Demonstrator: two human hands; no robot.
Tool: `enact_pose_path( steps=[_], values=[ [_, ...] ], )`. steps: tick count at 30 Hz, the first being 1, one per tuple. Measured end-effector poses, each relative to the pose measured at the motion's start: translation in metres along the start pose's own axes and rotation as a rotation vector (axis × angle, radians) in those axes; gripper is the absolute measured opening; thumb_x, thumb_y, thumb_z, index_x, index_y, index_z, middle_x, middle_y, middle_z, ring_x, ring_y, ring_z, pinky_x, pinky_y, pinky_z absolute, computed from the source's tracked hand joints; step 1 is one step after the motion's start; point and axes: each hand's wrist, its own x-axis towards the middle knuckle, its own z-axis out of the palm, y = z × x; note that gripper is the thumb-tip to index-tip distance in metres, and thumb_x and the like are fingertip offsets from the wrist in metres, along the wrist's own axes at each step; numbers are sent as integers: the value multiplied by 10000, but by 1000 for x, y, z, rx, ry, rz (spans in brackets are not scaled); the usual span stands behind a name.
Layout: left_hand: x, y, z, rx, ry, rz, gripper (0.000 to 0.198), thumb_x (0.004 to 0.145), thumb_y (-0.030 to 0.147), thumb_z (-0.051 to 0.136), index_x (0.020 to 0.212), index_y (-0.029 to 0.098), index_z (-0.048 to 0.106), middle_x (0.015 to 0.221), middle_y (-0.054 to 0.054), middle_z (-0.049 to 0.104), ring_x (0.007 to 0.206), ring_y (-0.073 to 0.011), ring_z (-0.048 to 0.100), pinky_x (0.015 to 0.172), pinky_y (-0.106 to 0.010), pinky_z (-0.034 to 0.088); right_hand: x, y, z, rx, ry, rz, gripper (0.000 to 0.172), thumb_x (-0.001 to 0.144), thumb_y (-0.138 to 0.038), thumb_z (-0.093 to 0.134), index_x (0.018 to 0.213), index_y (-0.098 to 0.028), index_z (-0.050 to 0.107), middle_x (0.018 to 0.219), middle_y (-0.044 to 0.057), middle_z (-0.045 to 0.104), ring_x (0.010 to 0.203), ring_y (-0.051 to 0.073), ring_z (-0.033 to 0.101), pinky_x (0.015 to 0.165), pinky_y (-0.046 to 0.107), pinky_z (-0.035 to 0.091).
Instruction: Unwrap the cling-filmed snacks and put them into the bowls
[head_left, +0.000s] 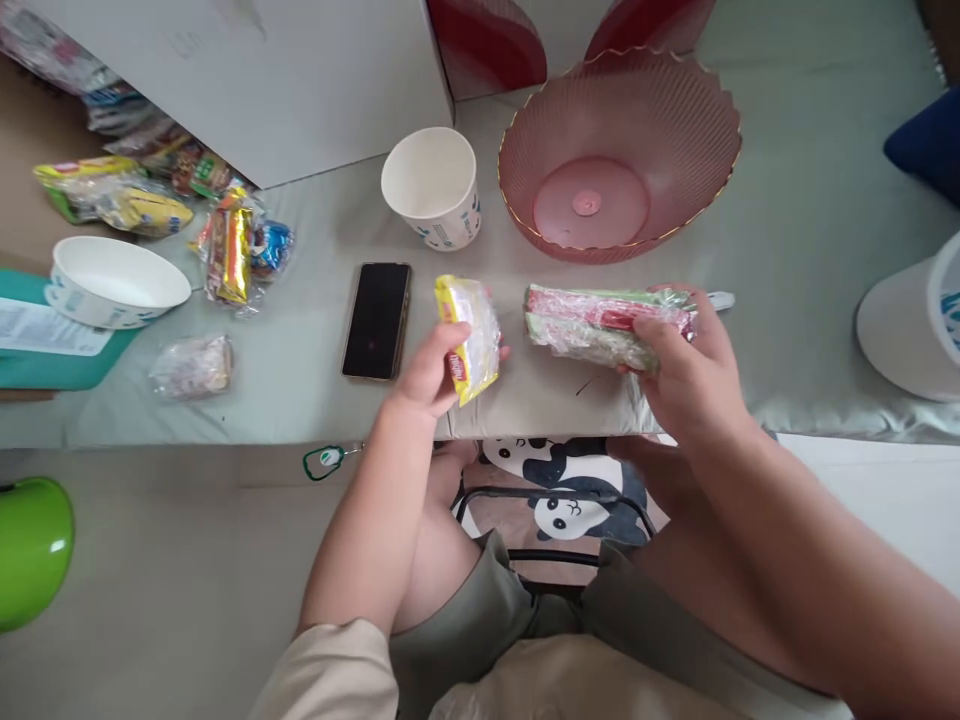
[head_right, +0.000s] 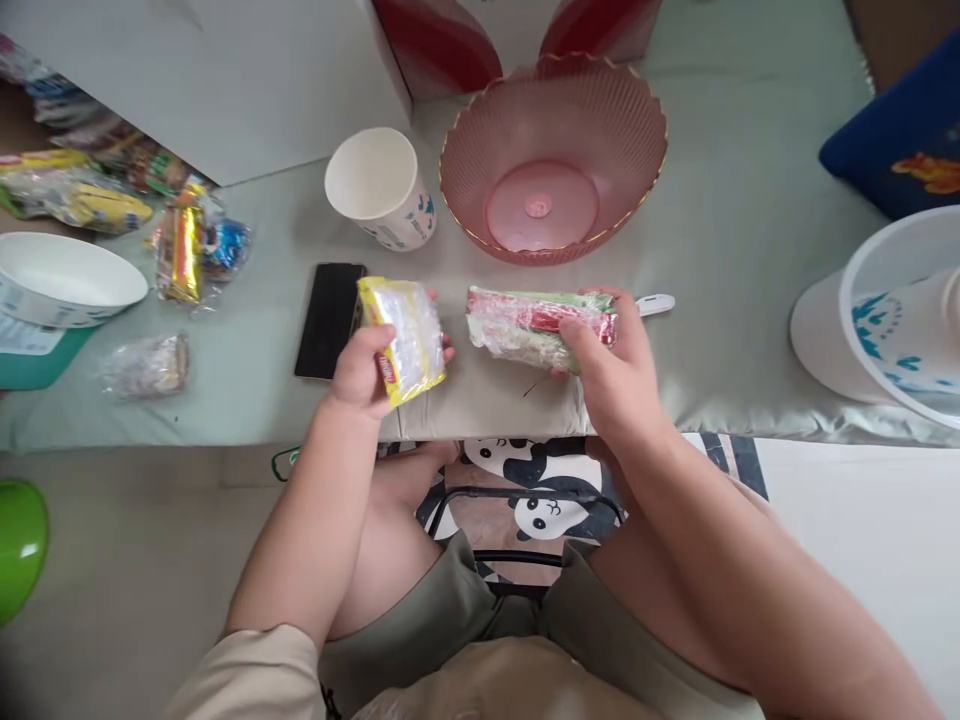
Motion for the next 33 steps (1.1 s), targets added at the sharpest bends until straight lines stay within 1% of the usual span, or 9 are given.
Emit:
enact_pose_path(
  steps=[4, 8, 10, 13, 17, 20, 23, 28, 33],
  values=[
    [17, -9, 8, 136, 101, 122, 534, 756, 501, 722, 1190, 196, 664, 1187, -114, 756, 1260, -355, 672, 1059, -498, 554, 2, 0, -5, -61, 0, -41, 325, 872, -446, 671, 1114, -302, 509, 971, 62, 656, 828, 257, 695, 500, 348, 534],
    [12, -13, 10, 451, 497, 478, 468, 880, 519, 650, 1281, 279, 623, 1434, -67, 638, 1454, -295, 520, 1212, -457, 419, 4, -2, -1, 79, 6, 5, 324, 831, -392, 690, 1054, -305, 472, 953, 31, 622, 798, 221, 661, 547, 344, 549],
    [3, -16, 14, 457, 557, 584, 501, 896, 601, 636, 1293, 297, 606, 1460, -68, 604, 1464, -297, 505, 1235, -468, 395, 1, -2, 5, 163, -34, 17, 376, 790, -395, 727, 1032, -304, 455, 937, 9, 599, 785, 198, 637, 600, 346, 567],
    [-9, -25, 25, 287, 285, 550, 651, 834, 688, 697, 1353, 314, 577, 1466, -84, 603, 1446, -332, 528, 1194, -483, 450, -14, -3, 18, 181, -196, 54, 443, 770, -463, 765, 1026, -303, 441, 953, 1, 608, 767, 178, 624, 628, 333, 564],
    [-16, -34, 35, 57, -113, 275, 763, 801, 682, 747, 1427, 292, 551, 1433, -107, 654, 1439, -362, 549, 1140, -520, 514, -38, -8, 30, -18, -443, -13, 367, 889, -570, 673, 1028, -288, 485, 990, 27, 661, 784, 186, 649, 643, 342, 563],
    [-17, -29, 35, -51, -76, 173, 687, 846, 605, 733, 1422, 278, 548, 1366, -112, 701, 1379, -373, 612, 1094, -555, 543, -38, -13, 19, -373, -446, -348, 228, 984, -488, 557, 1020, -266, 592, 1025, 63, 697, 917, 224, 672, 837, 420, 570],
    [-15, -20, 32, -91, -4, 145, 715, 863, 551, 703, 1497, 341, 449, 1394, -85, 690, 1336, -380, 648, 1030, -578, 576, -15, -10, -7, -768, -199, -627, 138, 939, -310, 584, 1047, -250, 647, 1080, 105, 714, 1063, 294, 667, 981, 509, 509],
    [-9, -15, 26, 40, 97, 272, 947, 815, 484, 672, 1608, 539, 156, 1653, 30, 452, 1417, -335, 584, 1064, -554, 557, 29, 8, -46, -1133, 43, -591, 290, 872, -256, 613, 1157, -228, 665, 1352, 177, 654, 1352, 439, 532, 1115, 684, 330],
    [-10, -13, 20, 175, -37, 223, 1078, 692, 574, 785, 1615, 513, 232, 1579, -16, 508, 1399, -396, 580, 1044, -584, 546, 27, 8, -46, -1108, 22, -526, 133, 904, -354, 601, 967, -239, 623, 1029, 136, 702, 1018, 352, 643, 973, 613, 431]
  ],
)
